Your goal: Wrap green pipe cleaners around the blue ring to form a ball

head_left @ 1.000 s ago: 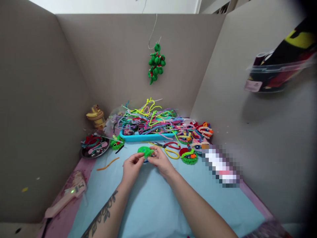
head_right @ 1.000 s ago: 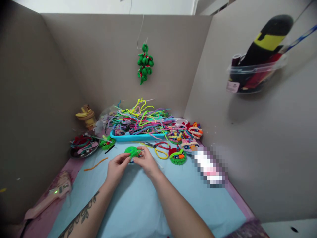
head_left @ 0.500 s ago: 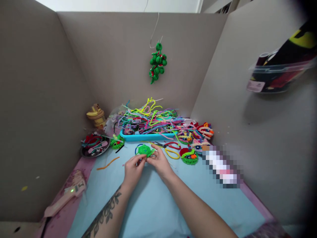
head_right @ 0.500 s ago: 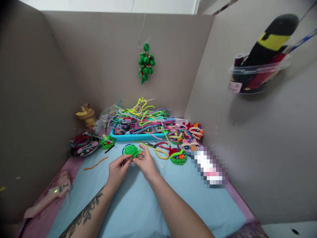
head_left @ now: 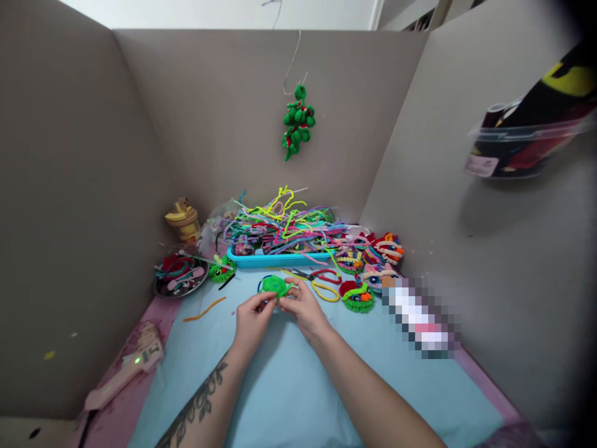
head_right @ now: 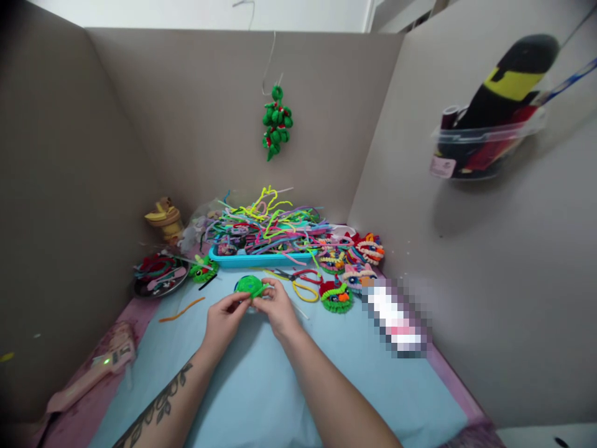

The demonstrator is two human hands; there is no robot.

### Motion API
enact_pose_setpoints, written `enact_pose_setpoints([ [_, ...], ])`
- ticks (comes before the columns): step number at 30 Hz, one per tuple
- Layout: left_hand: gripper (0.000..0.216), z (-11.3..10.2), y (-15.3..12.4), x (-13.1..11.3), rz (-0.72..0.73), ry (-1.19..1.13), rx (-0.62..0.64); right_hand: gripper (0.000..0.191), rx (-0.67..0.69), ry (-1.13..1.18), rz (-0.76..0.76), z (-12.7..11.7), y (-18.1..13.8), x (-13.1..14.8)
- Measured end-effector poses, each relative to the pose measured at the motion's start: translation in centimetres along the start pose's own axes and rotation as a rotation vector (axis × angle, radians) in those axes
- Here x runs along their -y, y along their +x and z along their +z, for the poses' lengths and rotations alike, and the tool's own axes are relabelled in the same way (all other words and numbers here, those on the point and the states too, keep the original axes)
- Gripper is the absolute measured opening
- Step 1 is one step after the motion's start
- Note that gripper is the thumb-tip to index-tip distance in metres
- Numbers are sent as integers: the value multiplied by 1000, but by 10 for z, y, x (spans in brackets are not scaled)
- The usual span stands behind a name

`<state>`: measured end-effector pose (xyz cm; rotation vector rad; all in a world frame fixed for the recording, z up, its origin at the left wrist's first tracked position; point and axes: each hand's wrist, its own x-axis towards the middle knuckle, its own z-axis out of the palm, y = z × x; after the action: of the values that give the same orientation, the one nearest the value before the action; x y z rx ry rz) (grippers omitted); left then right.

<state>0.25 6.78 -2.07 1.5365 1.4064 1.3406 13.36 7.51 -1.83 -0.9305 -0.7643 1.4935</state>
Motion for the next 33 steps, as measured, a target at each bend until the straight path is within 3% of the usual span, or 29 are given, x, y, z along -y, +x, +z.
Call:
enact_pose_setpoints([
  [8, 16, 1, -2, 0, 87, 50, 32, 54, -39, 79, 68, 1, 2, -2],
  [13, 17, -2, -2, 0, 97, 69, -58, 52, -131, 45, -24, 2, 0, -1],
  [20, 19, -2, -1, 1, 58, 46, -108, 32, 167, -52, -44, 4, -7, 3],
  [25, 23, -6, 6, 2, -75, -52, -156, 23, 466, -211, -89, 5, -17, 12],
  [27, 25, -7, 8, 2, -121, -90, -160, 23, 496, -252, -76, 3, -16, 14],
  [29, 27, -7, 9, 2, -156, -132, -135, 23, 402, -259, -99, -1, -11, 13],
  [33, 28, -4, 6, 2, -151, -159, -80, 21, 41, -293, -237, -7, 3, 4],
])
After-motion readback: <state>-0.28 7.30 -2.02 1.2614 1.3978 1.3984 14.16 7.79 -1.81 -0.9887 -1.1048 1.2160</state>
